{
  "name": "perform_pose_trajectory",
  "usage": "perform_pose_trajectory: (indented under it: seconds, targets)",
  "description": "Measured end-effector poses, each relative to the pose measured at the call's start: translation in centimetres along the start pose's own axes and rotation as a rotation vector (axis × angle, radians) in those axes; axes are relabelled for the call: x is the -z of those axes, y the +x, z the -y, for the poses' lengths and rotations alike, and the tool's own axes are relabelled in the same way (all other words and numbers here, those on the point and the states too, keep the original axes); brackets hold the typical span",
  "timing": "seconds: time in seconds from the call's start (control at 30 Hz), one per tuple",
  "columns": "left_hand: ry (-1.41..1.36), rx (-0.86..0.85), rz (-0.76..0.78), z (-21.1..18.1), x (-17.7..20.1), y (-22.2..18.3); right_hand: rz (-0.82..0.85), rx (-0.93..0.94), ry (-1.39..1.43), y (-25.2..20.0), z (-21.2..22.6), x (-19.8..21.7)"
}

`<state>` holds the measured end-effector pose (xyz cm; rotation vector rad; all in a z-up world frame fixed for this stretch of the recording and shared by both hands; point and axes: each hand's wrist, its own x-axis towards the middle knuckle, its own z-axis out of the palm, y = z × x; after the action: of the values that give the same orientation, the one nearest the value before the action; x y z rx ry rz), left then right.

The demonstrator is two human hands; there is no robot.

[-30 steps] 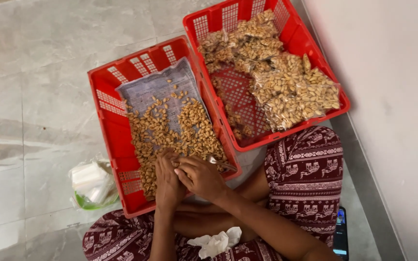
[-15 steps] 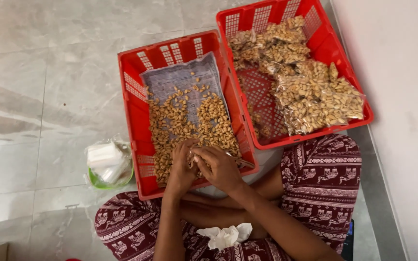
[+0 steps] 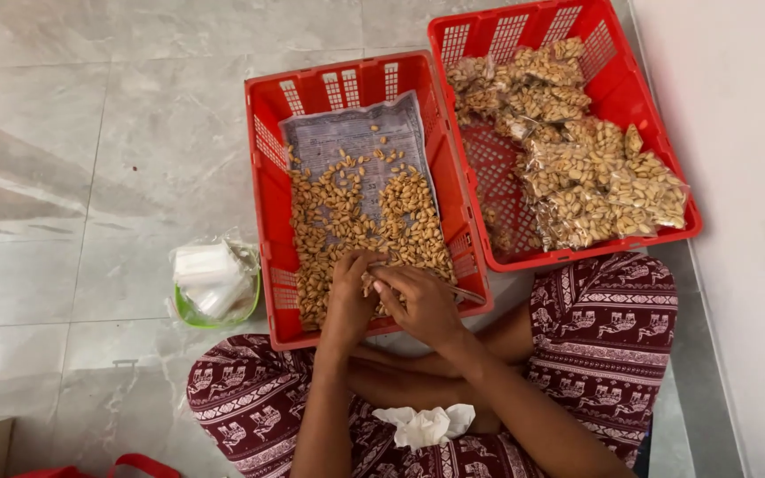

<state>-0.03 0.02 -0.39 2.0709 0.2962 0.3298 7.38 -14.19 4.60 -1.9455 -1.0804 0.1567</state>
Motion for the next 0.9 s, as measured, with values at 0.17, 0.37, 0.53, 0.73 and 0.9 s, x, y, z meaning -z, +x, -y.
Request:
perform_pose_trajectory:
  seconds: [0.17, 0.37, 0.53, 0.73, 0.9]
  targets:
    - [-0.004, -0.023, -0.059, -0.1, -0.3, -0.1, -0.032, 0.017, -0.017, -0.1, -0.5, -0.4]
    - [-0.039, -0.045, -0.078, -0.8, -0.1, 0.1, -0.133, 0.059, 0.023, -0.8, -1.7, -0.9]
    - [-0.075, -0.058, -0.092, -1.1, 0.1, 0.3, -0.17, 0.109, 0.063, -1.1, -2.2, -0.3]
    - [-0.105, -0.054, -0.073, -1.2, 0.2, 0.0, -0.22, 0.089, 0.059, -1.1, -2.1, 1.5]
    - [-0.168, 0.044, -0.034, -2.3, 0.8, 0.1, 0.029, -0.116, -0.2, -0.1, -1.9, 4.8]
